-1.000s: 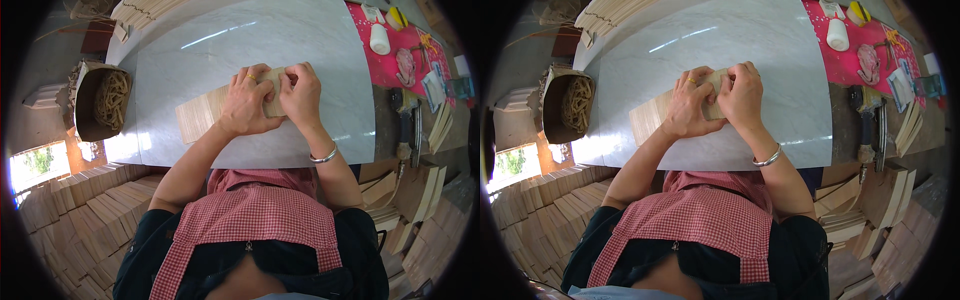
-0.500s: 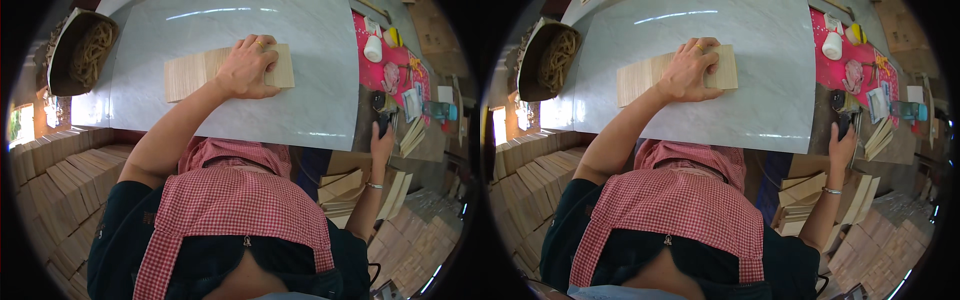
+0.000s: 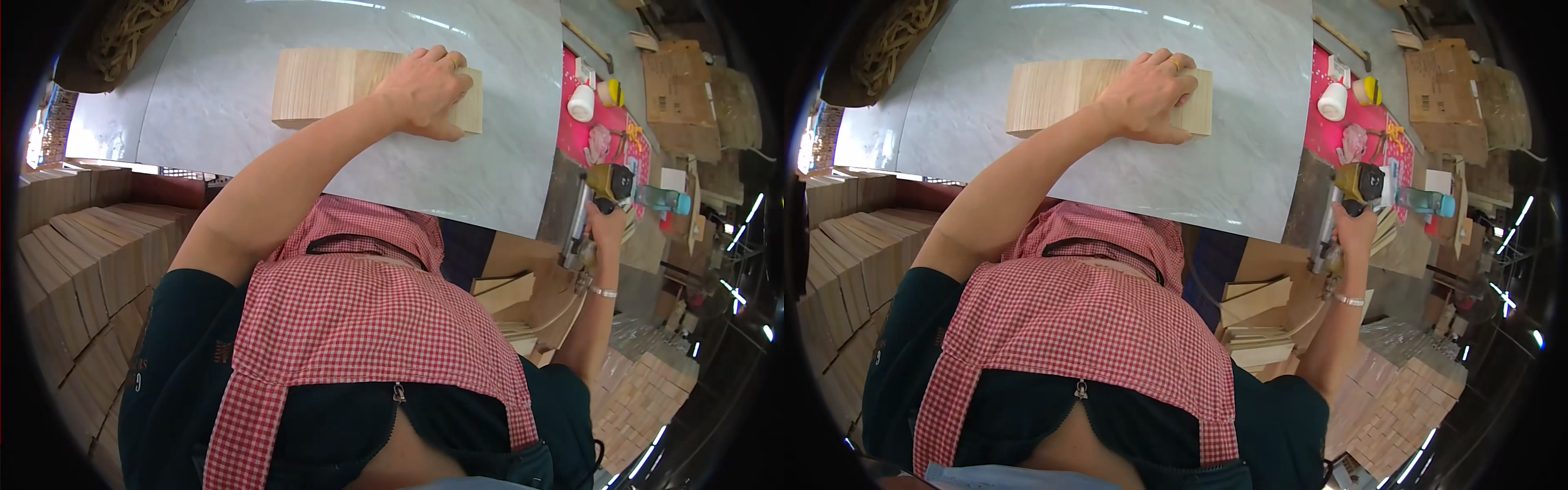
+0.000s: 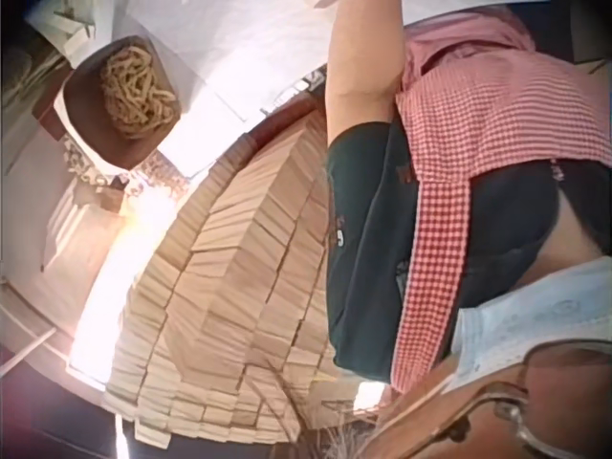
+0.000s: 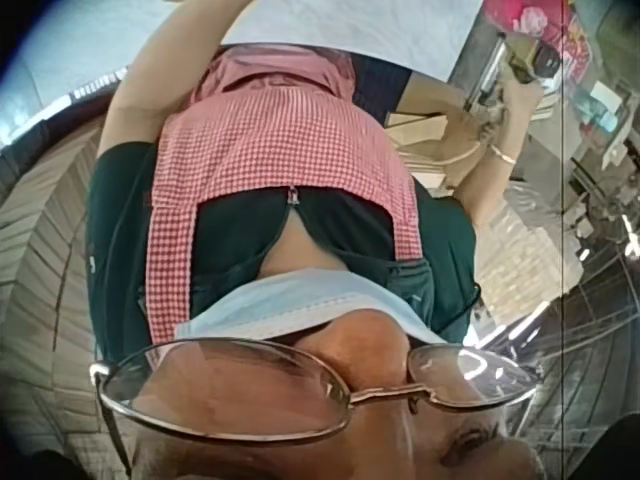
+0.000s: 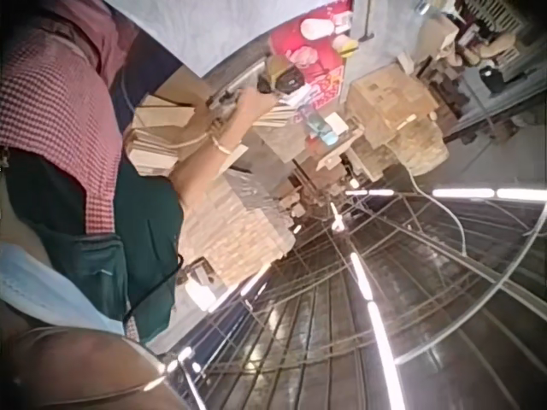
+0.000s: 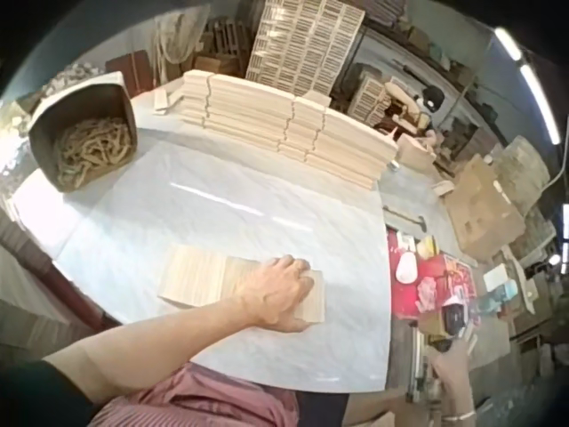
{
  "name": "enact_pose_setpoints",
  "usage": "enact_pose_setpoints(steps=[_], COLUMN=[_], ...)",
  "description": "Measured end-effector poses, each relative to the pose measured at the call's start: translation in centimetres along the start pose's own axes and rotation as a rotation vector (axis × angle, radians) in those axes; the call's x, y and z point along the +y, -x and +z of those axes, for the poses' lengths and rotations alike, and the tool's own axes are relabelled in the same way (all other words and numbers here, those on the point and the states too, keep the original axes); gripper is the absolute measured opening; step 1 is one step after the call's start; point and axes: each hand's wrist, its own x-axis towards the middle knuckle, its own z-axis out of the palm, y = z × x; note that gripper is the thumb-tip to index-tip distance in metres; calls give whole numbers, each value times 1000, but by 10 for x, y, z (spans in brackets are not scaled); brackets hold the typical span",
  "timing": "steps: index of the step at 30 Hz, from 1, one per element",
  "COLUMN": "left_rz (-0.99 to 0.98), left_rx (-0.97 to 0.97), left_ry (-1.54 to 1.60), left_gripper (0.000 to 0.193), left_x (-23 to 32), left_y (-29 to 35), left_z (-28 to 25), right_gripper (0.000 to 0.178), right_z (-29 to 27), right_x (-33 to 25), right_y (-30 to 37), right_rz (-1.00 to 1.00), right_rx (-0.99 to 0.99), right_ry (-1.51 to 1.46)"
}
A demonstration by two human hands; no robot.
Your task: The worker is assembling small wooden boxes by applying glue to the joints and securing them with a pneumatic nail gun and a hammer.
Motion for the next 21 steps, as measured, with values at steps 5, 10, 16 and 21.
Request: enact_pose_setpoints(steps=[5, 10, 16, 21], left_rz=[-30, -25, -26, -20], left_rx=[6, -7, -6, -1], left_ry=[17, 5, 12, -5], left_gripper=[42, 46, 51, 52], left_x=[-2, -1, -1, -1], left_y=[2, 0, 2, 1], left_z=[1, 2, 1, 1], right_gripper=[24, 23, 23, 22], right_z=[-9, -3, 4, 5], right_x=[-80, -135, -157, -160], right_y=[107, 149, 158, 157], right_rz=[-287, -371, -428, -361], right_rx=[-124, -288, -277, -295], right_ry=[-401, -427, -429, -415])
